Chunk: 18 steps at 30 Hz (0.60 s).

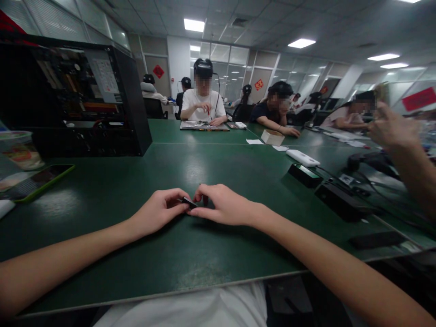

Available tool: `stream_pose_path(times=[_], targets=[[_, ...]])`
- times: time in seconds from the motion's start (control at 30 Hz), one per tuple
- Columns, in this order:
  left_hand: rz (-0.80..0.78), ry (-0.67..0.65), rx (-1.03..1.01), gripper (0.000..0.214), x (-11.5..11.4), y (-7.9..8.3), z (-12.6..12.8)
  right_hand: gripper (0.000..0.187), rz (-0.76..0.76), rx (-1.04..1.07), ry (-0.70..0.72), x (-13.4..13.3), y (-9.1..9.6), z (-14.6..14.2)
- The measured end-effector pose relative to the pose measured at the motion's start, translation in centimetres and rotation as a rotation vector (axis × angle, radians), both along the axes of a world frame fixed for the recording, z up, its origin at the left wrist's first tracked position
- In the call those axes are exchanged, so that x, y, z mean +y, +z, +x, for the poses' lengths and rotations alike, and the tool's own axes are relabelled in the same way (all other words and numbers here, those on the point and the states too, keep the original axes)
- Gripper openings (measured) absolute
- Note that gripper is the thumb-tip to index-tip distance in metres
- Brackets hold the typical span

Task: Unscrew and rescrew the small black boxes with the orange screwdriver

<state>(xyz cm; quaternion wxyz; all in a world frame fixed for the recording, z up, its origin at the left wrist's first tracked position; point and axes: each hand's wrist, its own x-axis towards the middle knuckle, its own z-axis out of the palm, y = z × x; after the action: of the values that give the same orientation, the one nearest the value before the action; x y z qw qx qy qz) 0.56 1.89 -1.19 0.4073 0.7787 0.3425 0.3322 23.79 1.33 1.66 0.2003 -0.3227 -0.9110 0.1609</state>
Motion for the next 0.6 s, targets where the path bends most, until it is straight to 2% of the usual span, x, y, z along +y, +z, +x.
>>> stream_pose_path(times=[0.2, 0.27, 0.33, 0.4, 0.47, 0.5, 0.53, 0.6], targets=[[0.264, 0.018, 0.023, 0.013, -0.5, 0.5, 0.0, 0.031, -0.246, 0.108, 0.074, 0.2, -0.6, 0.5], [0.323, 0.038, 0.019, 0.017, -0.8, 0.6, 0.1, 0.032, -0.281, 0.152, 0.093, 0.6, -0.4, 0.9], [0.328, 0.056, 0.014, 0.032, -1.1, 0.7, 0.1, 0.033, -0.239, 0.16, 0.048, 1.4, 0.2, 2.2], [0.332, 0.06, 0.032, 0.043, -1.3, 0.7, 0.2, 0.035, -0.08, 0.137, -0.127, 2.9, 1.2, 4.9], [0.353, 0.056, 0.066, 0.043, -1.4, 0.7, 0.1, 0.037, 0.145, 0.054, -0.466, 4.7, 2.3, 8.9], [0.362, 0.053, 0.081, 0.042, -1.4, 0.7, 0.1, 0.037, 0.208, -0.029, -0.697, 5.5, 2.7, 11.2], [0.366, 0.044, 0.096, 0.041, -1.5, 0.7, 0.1, 0.036, 0.215, -0.151, -0.934, 6.1, 3.0, 13.5], [0.372, -0.008, 0.137, 0.035, -1.4, 0.6, 0.0, 0.036, 0.2, -0.231, -1.161, 6.8, 3.3, 18.1]])
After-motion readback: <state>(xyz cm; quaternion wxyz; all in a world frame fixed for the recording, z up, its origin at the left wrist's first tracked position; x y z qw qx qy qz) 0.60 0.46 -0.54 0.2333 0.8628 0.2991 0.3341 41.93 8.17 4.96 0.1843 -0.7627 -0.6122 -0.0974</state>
